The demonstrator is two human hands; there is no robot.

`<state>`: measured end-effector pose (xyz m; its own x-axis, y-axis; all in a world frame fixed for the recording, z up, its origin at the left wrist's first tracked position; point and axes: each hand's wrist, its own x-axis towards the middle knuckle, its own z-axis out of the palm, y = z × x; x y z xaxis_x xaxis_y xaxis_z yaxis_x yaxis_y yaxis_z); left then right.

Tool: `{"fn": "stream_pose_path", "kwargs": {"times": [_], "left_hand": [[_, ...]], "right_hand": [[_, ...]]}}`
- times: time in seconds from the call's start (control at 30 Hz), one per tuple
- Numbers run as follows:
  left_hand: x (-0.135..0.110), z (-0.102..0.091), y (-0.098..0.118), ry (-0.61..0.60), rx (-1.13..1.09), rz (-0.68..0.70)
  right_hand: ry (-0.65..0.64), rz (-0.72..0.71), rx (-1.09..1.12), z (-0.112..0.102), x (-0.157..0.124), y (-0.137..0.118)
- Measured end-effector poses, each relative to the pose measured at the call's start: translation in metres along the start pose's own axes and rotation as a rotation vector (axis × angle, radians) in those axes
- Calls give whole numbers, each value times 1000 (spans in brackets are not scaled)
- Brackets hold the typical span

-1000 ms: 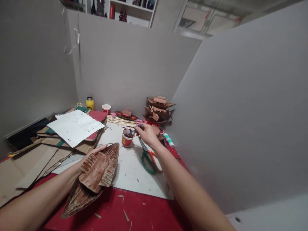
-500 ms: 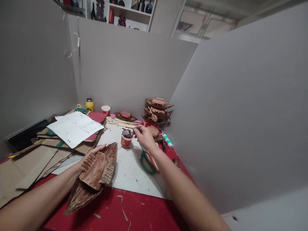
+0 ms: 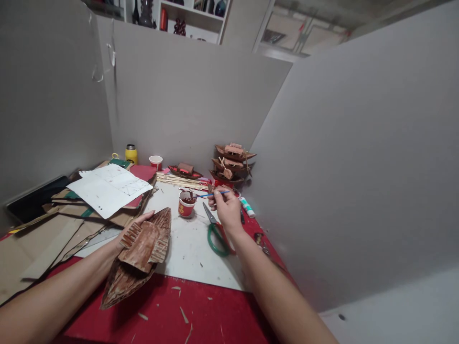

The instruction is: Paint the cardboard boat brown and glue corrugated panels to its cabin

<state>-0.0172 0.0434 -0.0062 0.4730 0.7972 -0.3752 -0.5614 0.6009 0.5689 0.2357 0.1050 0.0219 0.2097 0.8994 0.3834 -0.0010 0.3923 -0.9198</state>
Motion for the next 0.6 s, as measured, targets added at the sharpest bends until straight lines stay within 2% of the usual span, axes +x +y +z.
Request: {"fn": "stream_pose_path", "kwargs": {"times": [0.13,0.3,0.47,0.6], "left_hand": [[2,-3,-2,1,-15,-14],[-1,1,-4,-4,-25,-45],[-4,3,-6,6,-16,-102],[-4,1,-9,5,12,-155]], "right_hand": [[9,122,169,-9,-10,-9],[-70,286,323,-16,-42,-26],[-149,425,388,-13,-77,-37],[-190,470,404,-12,-91,-41]]}}
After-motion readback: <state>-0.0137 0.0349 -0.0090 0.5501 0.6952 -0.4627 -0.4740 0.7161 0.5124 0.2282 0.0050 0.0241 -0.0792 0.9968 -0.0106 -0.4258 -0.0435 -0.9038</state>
